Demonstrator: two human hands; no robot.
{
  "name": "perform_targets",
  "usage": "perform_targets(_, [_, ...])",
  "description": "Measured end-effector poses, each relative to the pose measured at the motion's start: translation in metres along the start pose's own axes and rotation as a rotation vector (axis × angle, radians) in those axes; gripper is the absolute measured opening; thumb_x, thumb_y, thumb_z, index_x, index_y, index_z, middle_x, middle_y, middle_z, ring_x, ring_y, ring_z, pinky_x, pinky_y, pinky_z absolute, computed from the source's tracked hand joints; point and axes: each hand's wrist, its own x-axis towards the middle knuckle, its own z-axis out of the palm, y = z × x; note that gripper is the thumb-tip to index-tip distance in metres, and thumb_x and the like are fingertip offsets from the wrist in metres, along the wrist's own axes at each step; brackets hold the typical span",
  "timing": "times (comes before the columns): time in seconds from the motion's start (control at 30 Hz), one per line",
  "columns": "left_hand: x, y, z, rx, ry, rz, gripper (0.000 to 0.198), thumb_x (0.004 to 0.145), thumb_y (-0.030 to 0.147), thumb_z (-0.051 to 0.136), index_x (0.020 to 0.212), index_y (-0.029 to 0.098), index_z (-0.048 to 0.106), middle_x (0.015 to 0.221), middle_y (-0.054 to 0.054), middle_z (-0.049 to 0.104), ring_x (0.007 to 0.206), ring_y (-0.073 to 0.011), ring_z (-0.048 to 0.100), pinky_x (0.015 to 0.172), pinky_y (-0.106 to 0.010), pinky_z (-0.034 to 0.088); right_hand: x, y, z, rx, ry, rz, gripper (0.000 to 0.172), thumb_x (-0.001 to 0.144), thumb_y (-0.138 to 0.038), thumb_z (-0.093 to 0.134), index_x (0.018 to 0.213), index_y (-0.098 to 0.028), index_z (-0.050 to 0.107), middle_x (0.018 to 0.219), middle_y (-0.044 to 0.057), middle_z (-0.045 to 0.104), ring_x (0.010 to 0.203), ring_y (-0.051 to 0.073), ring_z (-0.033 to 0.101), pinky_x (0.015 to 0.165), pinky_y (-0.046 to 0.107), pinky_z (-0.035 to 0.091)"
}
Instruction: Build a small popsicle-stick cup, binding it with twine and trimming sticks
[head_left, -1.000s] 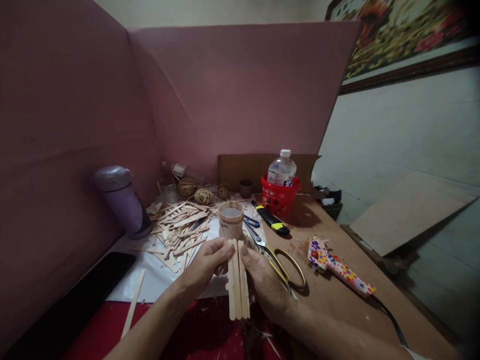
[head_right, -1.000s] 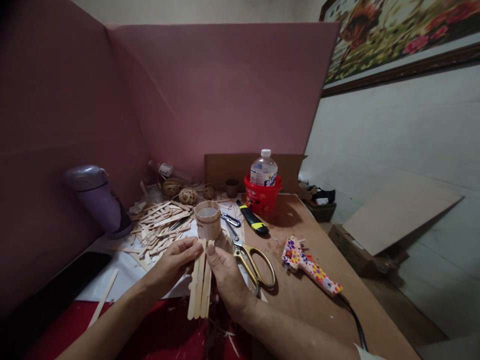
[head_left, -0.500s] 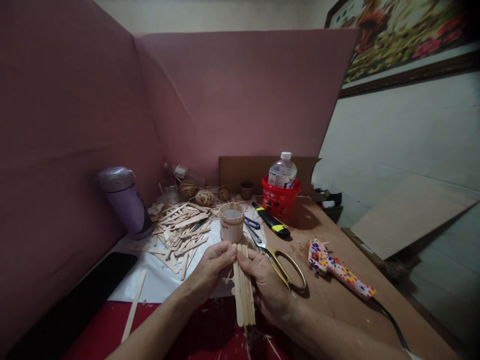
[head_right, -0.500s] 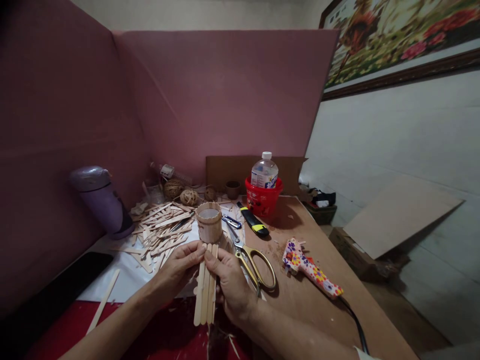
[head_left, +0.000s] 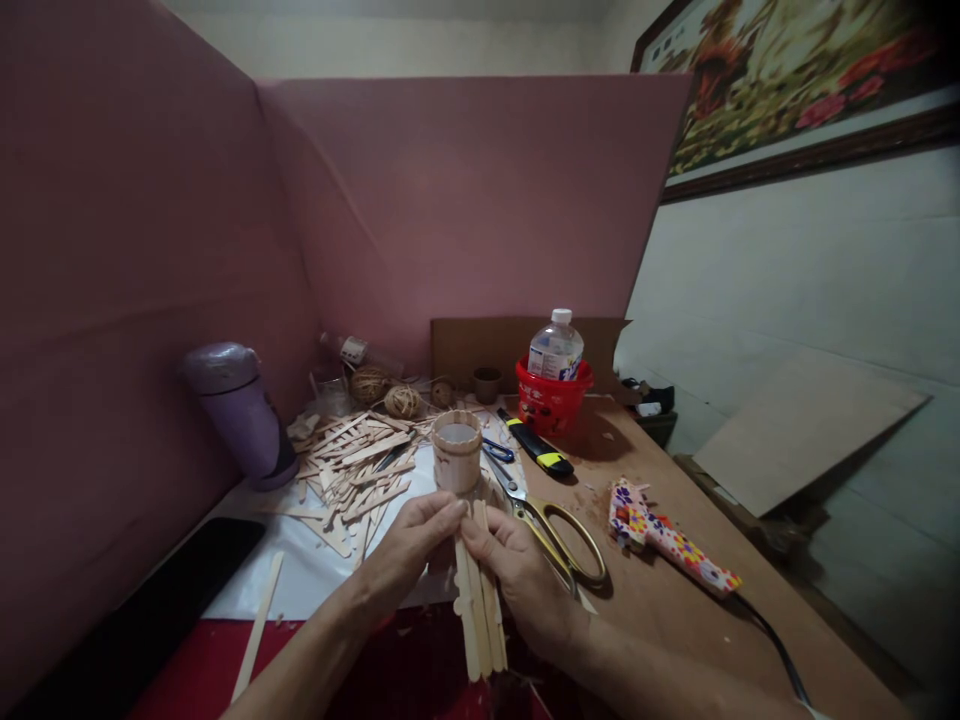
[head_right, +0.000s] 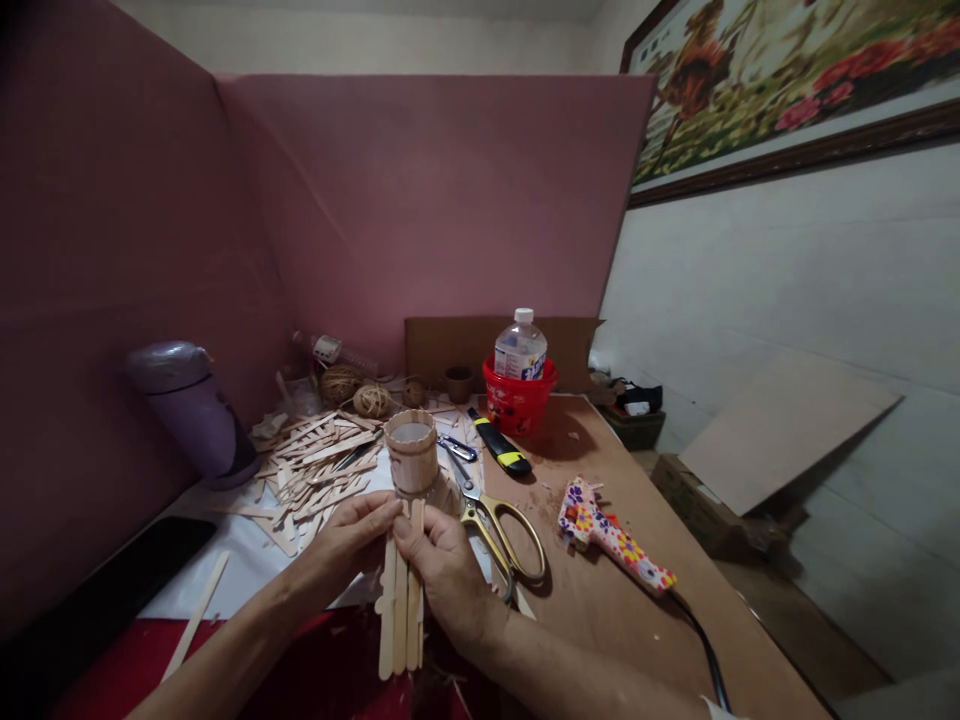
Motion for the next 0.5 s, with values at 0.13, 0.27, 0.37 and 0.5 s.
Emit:
perform_targets(0.13, [-0.002,0.007,0.009,-0.113,-0.009,0.03,0.03,0.076,0.041,0.065,0.067,0.013,0.057,0.055,0.003,0.049,0.047,-0.0064,0.041,0.048,-0.02,0.031,0.002,-0.003,-0.001,0.133,-0.014,0.045,0.033,0.076,-0.047,0.066,0.078,-0.015,0.057,0.057,-0.004,0.051,0.044,0.006,0.043,0.042,0.017,0.036])
perform_targets(0.27, [-0.004,0.012,0.023,-0.239,0.075,0.122,0.031,0.073,0.041,0.068,0.065,0.013,0.058,0.056,0.002,0.052,0.05,-0.008,0.046,0.052,-0.021,0.036,0.004,-0.008,-0.001,0.208,0.083,0.076,0.035,0.074,-0.048,0.067,0.069,-0.017,0.052,0.051,-0.006,0.046,0.039,0.006,0.041,0.039,0.018,0.038])
perform_targets(0.37, [-0.002,0.01,0.029,-0.305,0.119,0.143,0.028,0.075,0.04,0.066,0.068,0.013,0.059,0.054,0.002,0.052,0.048,-0.0075,0.045,0.051,-0.02,0.037,0.007,-0.007,0.002,0.224,0.122,0.019,0.037,0.074,-0.05,0.067,0.072,-0.017,0.052,0.052,-0.006,0.046,0.04,0.006,0.043,0.04,0.018,0.039])
perform_targets(0.5, [0.002,0.004,0.027,-0.327,0.173,0.151,0.028,0.079,0.038,0.063,0.069,0.013,0.059,0.053,0.002,0.053,0.045,-0.0065,0.043,0.048,-0.019,0.034,0.012,-0.001,0.004,0.177,0.114,-0.062,0.04,0.076,-0.055,0.062,0.078,-0.017,0.051,0.054,-0.006,0.048,0.043,0.007,0.044,0.042,0.018,0.038])
